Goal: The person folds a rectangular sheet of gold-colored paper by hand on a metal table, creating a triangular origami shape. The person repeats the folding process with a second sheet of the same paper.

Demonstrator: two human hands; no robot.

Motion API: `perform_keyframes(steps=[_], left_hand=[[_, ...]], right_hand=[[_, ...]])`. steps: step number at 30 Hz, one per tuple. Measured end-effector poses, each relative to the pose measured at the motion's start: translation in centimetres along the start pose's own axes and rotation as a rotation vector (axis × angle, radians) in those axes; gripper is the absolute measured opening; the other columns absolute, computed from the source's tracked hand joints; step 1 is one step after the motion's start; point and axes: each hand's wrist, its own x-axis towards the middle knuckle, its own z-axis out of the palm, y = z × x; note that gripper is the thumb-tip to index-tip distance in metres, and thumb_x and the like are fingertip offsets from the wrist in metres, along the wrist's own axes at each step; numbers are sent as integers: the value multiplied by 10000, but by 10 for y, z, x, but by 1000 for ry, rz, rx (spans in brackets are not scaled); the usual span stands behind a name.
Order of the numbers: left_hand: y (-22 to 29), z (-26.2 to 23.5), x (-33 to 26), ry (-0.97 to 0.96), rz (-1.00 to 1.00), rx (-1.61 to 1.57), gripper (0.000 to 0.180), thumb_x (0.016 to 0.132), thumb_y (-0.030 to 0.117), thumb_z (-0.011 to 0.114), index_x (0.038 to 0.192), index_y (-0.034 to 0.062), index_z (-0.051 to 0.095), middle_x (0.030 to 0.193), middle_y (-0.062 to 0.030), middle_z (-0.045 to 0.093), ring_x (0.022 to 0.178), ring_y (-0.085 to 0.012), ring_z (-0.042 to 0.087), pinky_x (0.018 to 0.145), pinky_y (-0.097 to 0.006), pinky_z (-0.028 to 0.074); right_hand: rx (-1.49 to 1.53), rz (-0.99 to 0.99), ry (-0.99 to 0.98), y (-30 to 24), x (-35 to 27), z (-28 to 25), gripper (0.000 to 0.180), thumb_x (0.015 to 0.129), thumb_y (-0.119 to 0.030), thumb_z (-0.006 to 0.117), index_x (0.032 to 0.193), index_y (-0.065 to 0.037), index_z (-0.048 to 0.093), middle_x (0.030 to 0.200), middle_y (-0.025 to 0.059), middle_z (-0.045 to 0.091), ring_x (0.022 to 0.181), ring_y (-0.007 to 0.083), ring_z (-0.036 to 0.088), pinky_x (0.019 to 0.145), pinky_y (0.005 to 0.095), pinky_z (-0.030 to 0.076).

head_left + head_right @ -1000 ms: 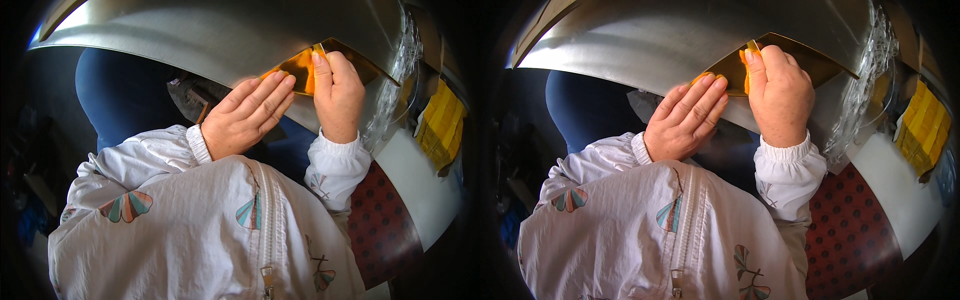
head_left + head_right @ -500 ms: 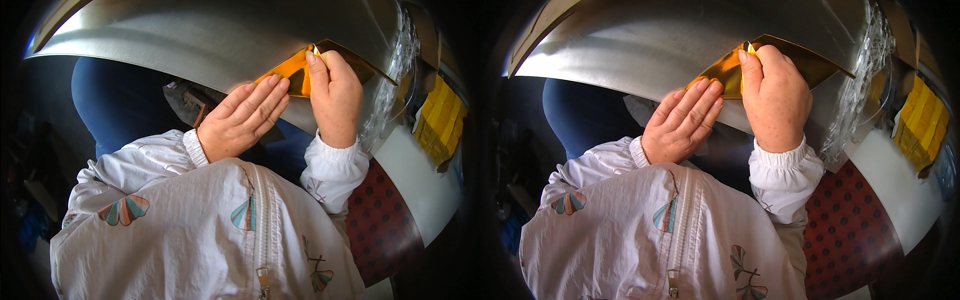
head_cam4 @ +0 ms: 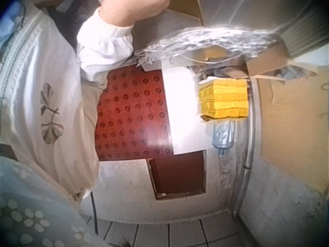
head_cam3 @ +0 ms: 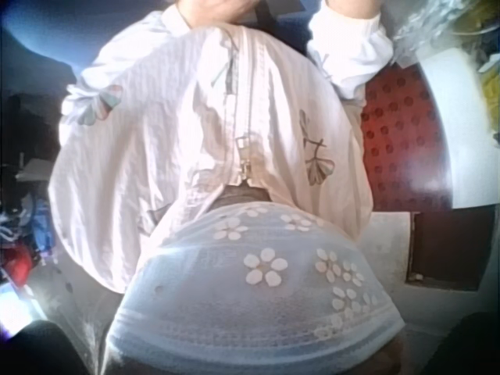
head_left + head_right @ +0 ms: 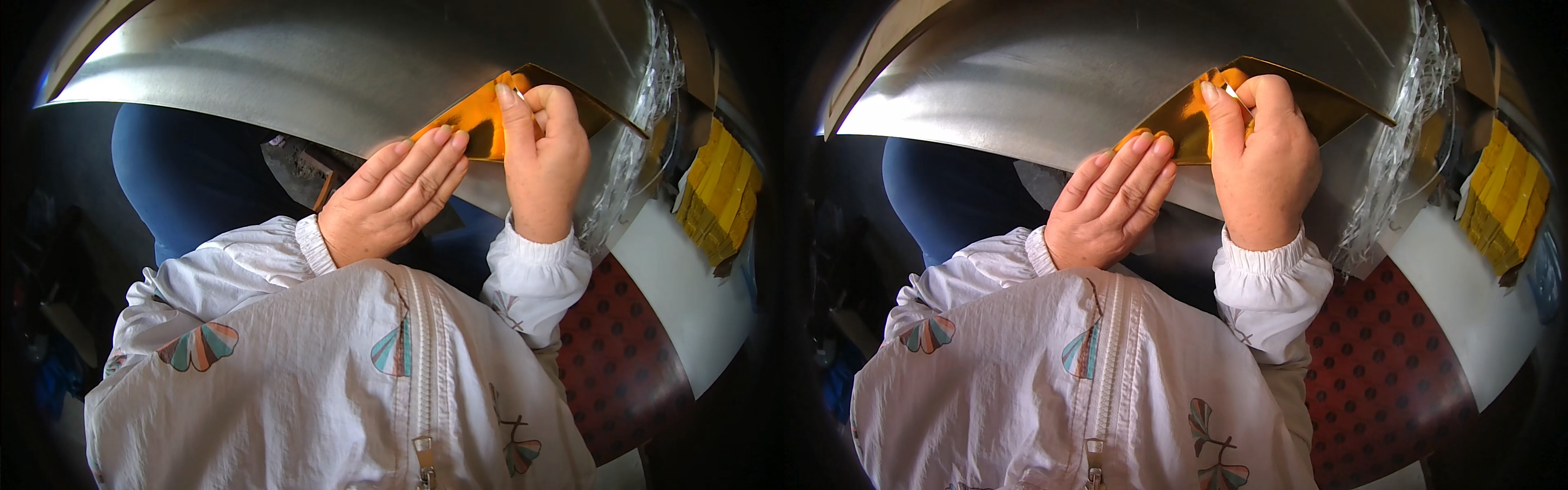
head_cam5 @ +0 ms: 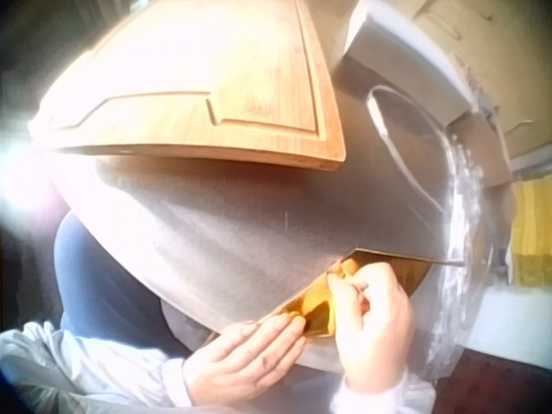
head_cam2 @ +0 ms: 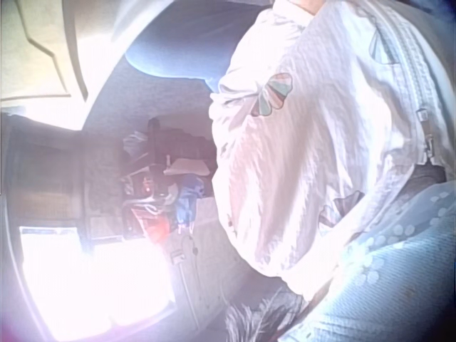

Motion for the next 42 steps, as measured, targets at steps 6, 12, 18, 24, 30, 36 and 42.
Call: perform_keyframes(steps=[6, 12, 18, 24, 30, 36, 42], left_hand=[[0, 2, -1, 10, 6, 16, 372, 950, 114, 516, 1316, 121, 586, 1431, -45, 533, 1344, -194, 484, 1156, -369, 291], [0, 4, -1, 23, 15, 24, 373, 951, 117, 515, 1317, 122, 587, 1430, -47, 534, 1345, -197, 483, 1155, -368, 296], [-2, 2, -1, 20, 25, 39, 350, 953, 109, 511, 1290, 121, 607, 1422, -56, 542, 1338, -198, 492, 1142, -362, 316], [8, -2, 18, 34, -67, -77, 342, 905, 126, 541, 1237, 99, 620, 1380, -73, 571, 1292, -208, 533, 1096, -365, 382], [1, 8, 24, 6, 14, -67, 715, 737, 208, 653, 1415, 99, 454, 1487, -75, 449, 1384, -233, 420, 1162, -388, 296], [-1, 4, 23, -54, 25, -123, 913, 631, 329, 778, 1450, 142, 421, 1531, -90, 381, 1417, -256, 366, 1169, -393, 280], [-4, -1, 25, -76, 48, -215, 932, 649, 378, 805, 1458, 138, 409, 1540, -126, 352, 1429, -282, 334, 1162, -419, 277]], right_hand=[[-29, -127, 92, 5, 0, 5, 199, 904, -220, 667, 811, -79, 564, 717, 89, 639, 639, 314, 621, 566, 408, 475], [-97, -169, 146, 8, 0, 10, 194, 906, -217, 662, 809, -82, 561, 716, 85, 639, 647, 318, 626, 571, 420, 478], [-145, -221, 200, 9, -1, 14, 180, 907, -215, 660, 821, -93, 560, 707, 72, 637, 639, 312, 622, 559, 419, 466], [-211, -252, 210, 9, -1, 16, 179, 916, -253, 643, 846, -105, 570, 749, 68, 647, 663, 301, 617, 619, 420, 448], [-256, -259, 267, 13, -5, 18, 209, 917, -301, 642, 846, -115, 577, 735, 58, 645, 670, 287, 625, 657, 407, 435], [-335, -316, 371, 48, -1, 13, 337, 863, -479, 672, 838, -159, 569, 706, 29, 650, 646, 256, 630, 672, 403, 425], [-595, -212, 442, 52, -9, -37, 251, 905, -377, 637, 1014, -151, 628, 943, 60, 667, 859, 228, 629, 802, 411, 402]])
